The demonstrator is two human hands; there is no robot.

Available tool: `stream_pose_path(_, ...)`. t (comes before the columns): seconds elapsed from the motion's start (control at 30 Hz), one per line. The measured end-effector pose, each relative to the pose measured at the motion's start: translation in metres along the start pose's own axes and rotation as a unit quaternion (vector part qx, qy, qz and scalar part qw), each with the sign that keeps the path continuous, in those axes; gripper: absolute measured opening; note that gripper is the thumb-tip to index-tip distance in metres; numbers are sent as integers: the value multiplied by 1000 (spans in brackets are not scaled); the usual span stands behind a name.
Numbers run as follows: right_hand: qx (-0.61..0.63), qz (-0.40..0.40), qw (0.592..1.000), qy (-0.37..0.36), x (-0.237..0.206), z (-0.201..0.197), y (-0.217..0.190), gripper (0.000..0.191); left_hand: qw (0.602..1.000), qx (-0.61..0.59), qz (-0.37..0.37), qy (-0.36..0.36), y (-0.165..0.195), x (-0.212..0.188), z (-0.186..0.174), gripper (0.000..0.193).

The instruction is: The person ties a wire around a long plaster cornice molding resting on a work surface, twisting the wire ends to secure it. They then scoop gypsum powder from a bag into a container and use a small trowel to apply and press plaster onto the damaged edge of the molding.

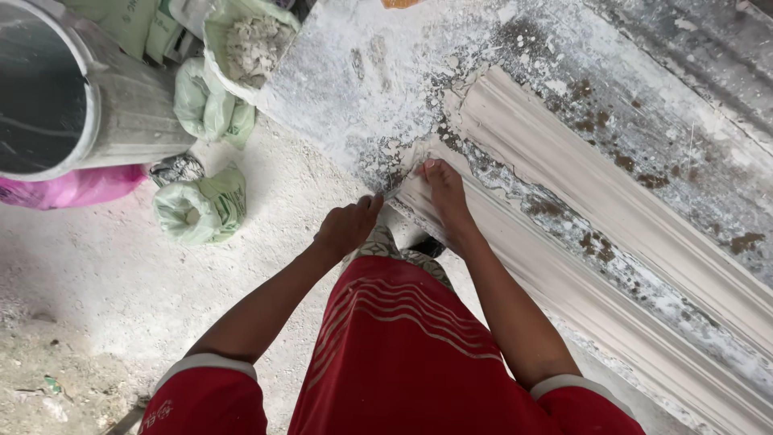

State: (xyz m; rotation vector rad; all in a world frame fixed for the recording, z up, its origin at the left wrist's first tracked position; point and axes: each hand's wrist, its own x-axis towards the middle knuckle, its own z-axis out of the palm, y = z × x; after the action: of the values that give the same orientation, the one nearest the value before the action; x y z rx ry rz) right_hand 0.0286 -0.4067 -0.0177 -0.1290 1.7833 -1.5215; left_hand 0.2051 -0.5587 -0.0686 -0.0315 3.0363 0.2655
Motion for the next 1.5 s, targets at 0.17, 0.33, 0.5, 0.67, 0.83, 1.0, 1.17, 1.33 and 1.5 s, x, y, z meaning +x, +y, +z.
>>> stream_pose_path(0.17, 83, -93, 992, -27, 7, -4, 9, 23, 999, -21, 5, -43, -8, 6, -5, 47)
stream_pose_path(0.33, -78, -75, 991, 75, 10, -9, 17, 21, 998, -35, 32, -28, -6, 20, -7, 44)
stream_pose_path(0.5, -261, -305, 908, 124, -1, -15, 24, 14, 984, -89, 4, -153, -6, 40, -27, 38)
stream_pose_path(0.67, -270, -324, 891, 167, 8, -12, 39, 12, 949, -195, -45, -244, 2, 61, -45, 34)
stream_pose_path(0.83, -323, -343, 864, 175, 12, -14, 48, 10, 927, -206, -75, -303, 13, 70, -39, 29)
stream_pose_path(1.0, -338, -329, 860, 195, 7, -10, 41, 15, 921, -219, -87, -312, 15, 120, -30, 30)
stream_pose_path(1.17, -371, -329, 843, 209, 0, -4, 28, 29, 939, -202, -20, -276, -11, 112, -36, 25)
stream_pose_path(1.33, -442, -328, 809, 206, 2, -4, 25, 16, 983, -117, 9, -144, 0, 67, -42, 33)
stream_pose_path(1.5, -419, -375, 810, 164, 3, -10, 36, 13, 975, -134, 1, -178, 4, 73, -51, 31)
